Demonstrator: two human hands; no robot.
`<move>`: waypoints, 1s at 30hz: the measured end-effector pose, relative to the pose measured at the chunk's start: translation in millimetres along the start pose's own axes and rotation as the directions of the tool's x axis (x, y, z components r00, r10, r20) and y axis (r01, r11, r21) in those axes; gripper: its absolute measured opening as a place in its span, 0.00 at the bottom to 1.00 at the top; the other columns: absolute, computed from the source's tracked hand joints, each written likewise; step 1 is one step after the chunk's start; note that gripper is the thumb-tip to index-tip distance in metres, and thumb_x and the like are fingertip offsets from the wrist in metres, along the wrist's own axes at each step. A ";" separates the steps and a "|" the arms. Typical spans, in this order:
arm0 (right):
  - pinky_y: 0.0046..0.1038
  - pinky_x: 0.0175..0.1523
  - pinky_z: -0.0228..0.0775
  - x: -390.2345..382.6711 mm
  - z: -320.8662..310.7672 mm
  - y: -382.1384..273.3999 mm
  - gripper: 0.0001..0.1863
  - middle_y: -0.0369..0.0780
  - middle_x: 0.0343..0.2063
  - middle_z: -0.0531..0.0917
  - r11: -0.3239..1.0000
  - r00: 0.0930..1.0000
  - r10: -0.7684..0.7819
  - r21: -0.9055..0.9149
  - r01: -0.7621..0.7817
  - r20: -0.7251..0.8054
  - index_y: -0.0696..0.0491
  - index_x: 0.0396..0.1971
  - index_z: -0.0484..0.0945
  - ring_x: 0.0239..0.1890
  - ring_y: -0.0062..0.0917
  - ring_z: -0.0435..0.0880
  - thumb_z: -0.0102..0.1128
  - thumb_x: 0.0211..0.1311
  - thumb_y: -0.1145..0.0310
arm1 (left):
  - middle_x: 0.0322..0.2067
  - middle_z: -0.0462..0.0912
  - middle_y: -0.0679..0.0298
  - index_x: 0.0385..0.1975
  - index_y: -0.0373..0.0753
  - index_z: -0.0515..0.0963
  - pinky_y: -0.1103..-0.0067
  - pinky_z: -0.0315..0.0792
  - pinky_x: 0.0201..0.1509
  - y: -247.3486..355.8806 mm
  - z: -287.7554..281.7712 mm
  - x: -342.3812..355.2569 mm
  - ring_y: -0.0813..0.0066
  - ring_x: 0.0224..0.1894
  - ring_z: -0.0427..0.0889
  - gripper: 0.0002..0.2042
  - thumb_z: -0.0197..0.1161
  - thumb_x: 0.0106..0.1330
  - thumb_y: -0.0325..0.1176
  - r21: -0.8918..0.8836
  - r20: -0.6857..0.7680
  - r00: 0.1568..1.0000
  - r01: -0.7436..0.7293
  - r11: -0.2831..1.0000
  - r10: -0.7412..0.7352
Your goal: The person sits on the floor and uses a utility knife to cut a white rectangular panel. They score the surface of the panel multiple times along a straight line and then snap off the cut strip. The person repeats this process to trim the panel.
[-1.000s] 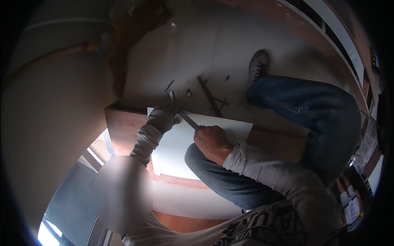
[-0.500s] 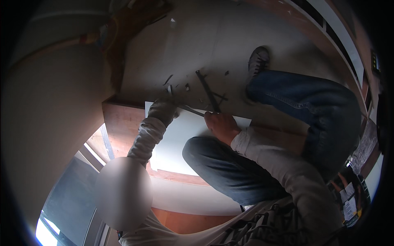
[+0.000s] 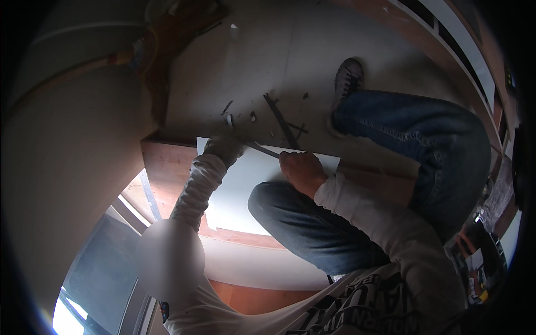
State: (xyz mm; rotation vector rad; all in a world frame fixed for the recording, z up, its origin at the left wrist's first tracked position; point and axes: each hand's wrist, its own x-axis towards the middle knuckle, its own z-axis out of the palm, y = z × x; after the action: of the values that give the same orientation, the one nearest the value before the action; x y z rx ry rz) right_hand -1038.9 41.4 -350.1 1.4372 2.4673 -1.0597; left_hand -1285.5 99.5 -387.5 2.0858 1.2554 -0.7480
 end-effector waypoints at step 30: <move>0.36 0.31 0.76 -30.5 4.9 35.2 0.04 0.43 0.21 0.82 0.999 1.000 0.018 -0.051 -0.018 -0.007 0.55 0.30 0.75 0.27 0.35 0.85 0.52 0.58 0.71 | 0.30 0.85 0.57 0.30 0.45 0.85 0.65 0.76 0.45 56.1 -8.1 21.3 0.58 0.37 0.84 0.11 0.62 0.55 0.43 0.041 0.053 0.996 0.071 0.997 -0.073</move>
State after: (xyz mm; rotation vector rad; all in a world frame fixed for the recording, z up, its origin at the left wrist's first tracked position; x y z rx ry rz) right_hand -995.3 27.2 -359.7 1.4476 2.4625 -0.9821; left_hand -1225.1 96.1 -386.4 2.0460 1.3017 -0.8616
